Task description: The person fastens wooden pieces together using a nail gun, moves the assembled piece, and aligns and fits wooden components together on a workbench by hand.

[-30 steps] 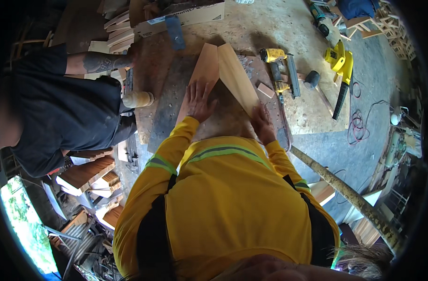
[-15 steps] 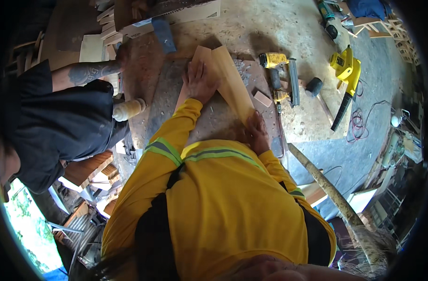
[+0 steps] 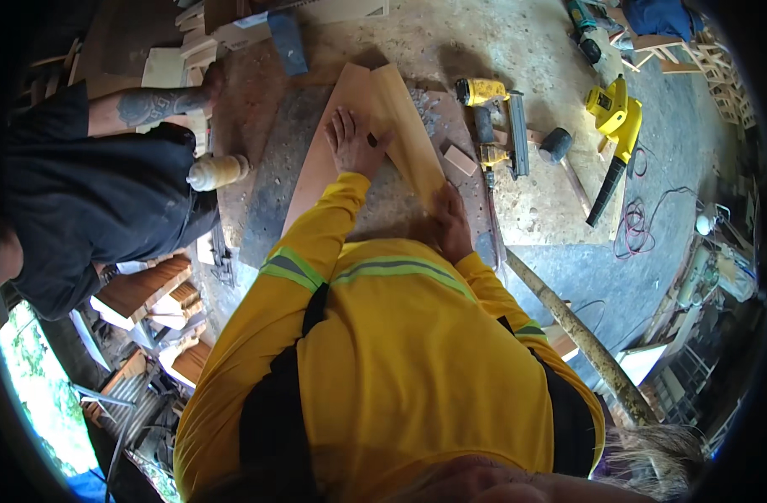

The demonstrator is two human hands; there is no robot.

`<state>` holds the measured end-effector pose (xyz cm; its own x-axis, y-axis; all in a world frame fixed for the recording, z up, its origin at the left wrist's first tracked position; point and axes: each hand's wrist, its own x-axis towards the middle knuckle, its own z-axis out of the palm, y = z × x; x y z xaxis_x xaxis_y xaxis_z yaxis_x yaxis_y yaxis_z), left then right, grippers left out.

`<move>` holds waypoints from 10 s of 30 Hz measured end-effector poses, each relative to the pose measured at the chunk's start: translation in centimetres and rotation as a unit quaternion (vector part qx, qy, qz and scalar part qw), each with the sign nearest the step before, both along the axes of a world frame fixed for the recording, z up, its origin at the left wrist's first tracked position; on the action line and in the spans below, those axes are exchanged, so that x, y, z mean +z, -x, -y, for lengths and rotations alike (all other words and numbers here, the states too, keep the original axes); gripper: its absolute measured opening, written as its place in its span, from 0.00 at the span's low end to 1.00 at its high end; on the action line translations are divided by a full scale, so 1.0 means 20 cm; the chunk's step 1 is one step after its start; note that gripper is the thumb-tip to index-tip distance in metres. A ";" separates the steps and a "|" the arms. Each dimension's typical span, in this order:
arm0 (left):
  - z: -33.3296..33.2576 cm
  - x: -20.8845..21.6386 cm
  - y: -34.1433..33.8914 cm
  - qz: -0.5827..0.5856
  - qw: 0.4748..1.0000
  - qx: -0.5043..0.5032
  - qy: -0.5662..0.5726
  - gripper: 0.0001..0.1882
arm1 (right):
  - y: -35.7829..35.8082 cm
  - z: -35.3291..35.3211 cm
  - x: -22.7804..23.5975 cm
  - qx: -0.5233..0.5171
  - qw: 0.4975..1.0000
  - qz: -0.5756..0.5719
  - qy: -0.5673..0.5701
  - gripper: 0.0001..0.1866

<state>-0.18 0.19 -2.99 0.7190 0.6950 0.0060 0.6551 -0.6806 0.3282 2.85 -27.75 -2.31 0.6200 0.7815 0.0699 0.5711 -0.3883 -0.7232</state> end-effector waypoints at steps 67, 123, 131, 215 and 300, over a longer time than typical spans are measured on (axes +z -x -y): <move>0.03 0.04 0.02 0.063 0.995 0.072 0.023 0.50 | -0.58 -1.18 0.73 0.062 0.894 -0.354 0.269 0.07; 0.03 0.04 0.01 0.042 0.996 0.069 0.024 0.52 | -0.73 -1.26 0.71 0.046 0.920 -0.310 0.235 0.10; 0.04 0.05 0.00 0.042 0.996 0.078 0.021 0.50 | -0.72 -1.25 0.67 0.042 0.914 -0.324 0.240 0.11; 0.02 -0.04 0.00 0.065 0.996 0.054 -0.042 0.54 | -0.57 -1.13 0.68 0.012 0.912 -0.287 0.294 0.08; -0.06 0.03 1.25 -0.040 0.999 -0.032 -0.010 0.58 | -0.20 -0.18 0.11 -0.119 0.982 0.118 0.084 0.50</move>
